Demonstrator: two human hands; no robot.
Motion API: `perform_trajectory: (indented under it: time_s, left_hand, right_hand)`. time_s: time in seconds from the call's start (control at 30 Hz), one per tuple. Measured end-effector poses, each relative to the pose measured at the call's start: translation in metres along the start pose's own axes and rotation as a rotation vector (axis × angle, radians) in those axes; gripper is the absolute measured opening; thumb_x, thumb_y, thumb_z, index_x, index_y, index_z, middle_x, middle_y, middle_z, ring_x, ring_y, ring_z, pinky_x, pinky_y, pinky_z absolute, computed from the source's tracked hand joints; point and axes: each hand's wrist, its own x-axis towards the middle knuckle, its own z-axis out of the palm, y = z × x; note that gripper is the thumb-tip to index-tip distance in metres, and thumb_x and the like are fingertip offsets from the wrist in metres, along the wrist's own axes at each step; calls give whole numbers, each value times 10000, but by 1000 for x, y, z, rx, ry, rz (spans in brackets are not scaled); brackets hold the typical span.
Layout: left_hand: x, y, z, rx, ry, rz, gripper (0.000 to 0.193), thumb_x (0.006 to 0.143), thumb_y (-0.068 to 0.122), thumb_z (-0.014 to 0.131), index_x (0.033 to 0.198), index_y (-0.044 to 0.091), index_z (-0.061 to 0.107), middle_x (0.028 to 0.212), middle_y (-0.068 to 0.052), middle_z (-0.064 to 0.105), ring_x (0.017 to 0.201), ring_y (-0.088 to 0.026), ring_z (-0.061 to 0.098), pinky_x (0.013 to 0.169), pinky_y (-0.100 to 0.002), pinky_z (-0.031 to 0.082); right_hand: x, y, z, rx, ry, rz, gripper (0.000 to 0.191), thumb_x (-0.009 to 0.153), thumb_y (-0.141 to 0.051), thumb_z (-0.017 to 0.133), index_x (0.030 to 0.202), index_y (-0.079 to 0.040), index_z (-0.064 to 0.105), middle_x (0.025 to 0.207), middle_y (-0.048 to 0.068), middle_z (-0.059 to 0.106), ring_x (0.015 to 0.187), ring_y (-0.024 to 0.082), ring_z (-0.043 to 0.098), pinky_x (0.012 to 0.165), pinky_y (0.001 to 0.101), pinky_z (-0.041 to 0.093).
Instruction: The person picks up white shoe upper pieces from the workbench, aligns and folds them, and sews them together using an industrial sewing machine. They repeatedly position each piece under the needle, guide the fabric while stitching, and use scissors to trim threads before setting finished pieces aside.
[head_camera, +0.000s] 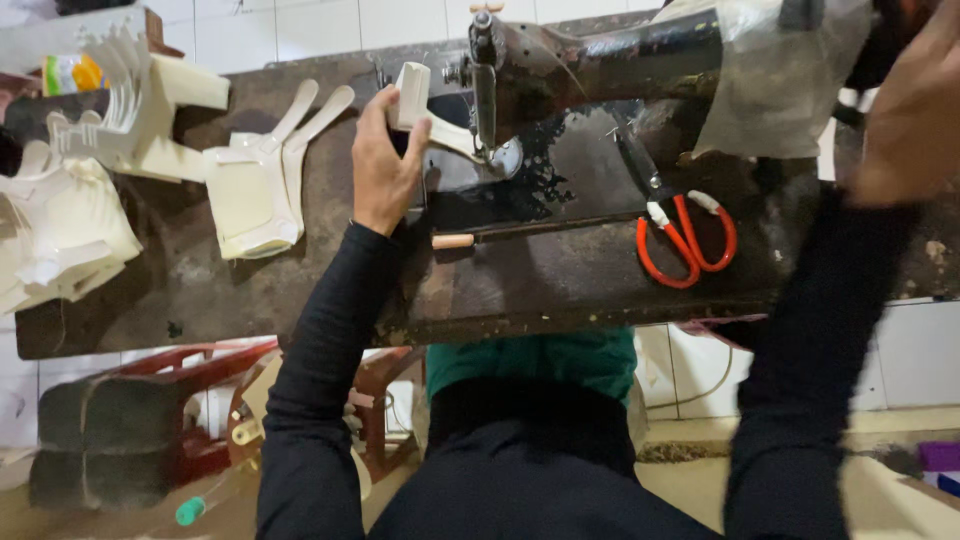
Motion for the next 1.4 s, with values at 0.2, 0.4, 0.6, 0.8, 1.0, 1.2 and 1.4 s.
perform_trajectory:
  time_s: [0.2, 0.4, 0.6, 0.8, 1.0, 1.2, 1.4]
  left_hand:
    - [-13, 32, -15, 126, 264, 295, 408, 1014, 56, 696, 1382, 13, 525, 1502, -274, 499, 1407, -434, 483, 1167, -530, 423]
    - [-50, 116, -5, 3, 83, 847, 253, 906, -27, 735, 1132, 28, 636, 1257, -180, 622, 1164, -372, 618, 1019, -501, 503]
    - [-72, 208, 73, -179, -349, 1051, 240, 842, 15, 710, 1074, 32, 653, 1204, -138, 664, 1150, -331, 648, 998, -468, 536]
    - [-77, 290, 192, -294, -482, 897, 217, 902, 48, 686, 1117, 38, 654, 1194, -130, 668, 1153, -328, 631, 1013, -434, 512]
    - [-76, 330, 282, -335, -553, 704, 226, 927, 56, 659, 1143, 32, 600, 1169, -158, 654, 1116, -363, 617, 980, -447, 497]
    - [-75, 327, 275, -327, -546, 648, 211, 959, 39, 642, 1160, 18, 582, 1177, -173, 642, 1123, -371, 614, 965, -441, 514]
    - [-82, 340, 215, -351, -637, 458, 203, 936, 106, 737, 1075, 15, 620, 1004, -159, 689, 928, -340, 703, 791, -413, 560]
  right_hand:
    - [-60, -92, -73, 186, 104, -35, 291, 1170, -261, 686, 1111, 23, 670, 1043, 144, 684, 933, 243, 669, 889, 325, 558]
    - [-113, -154, -148, 216, -276, 71, 92, 1002, -133, 746, 960, -51, 753, 936, 87, 762, 846, 200, 737, 751, 318, 566]
    - [-108, -70, -192, 192, -198, 430, 131, 1038, -152, 735, 1006, -31, 769, 914, 75, 780, 809, 127, 756, 727, 252, 575]
    - [-66, 59, -169, 112, -332, 476, 212, 968, -216, 751, 1079, -37, 774, 933, 118, 786, 806, 156, 746, 740, 275, 564]
    - [-56, 129, -110, 129, -588, 453, 331, 901, -245, 790, 1118, -2, 733, 890, 136, 769, 783, 170, 740, 720, 292, 563]
    - [-49, 156, -117, 373, -646, 628, 273, 899, -177, 794, 1124, -31, 747, 928, 61, 777, 796, 112, 693, 728, 258, 556]
    - [-58, 74, -208, 466, -488, 625, 237, 960, -213, 736, 1135, -53, 729, 982, 10, 758, 810, 84, 725, 729, 234, 600]
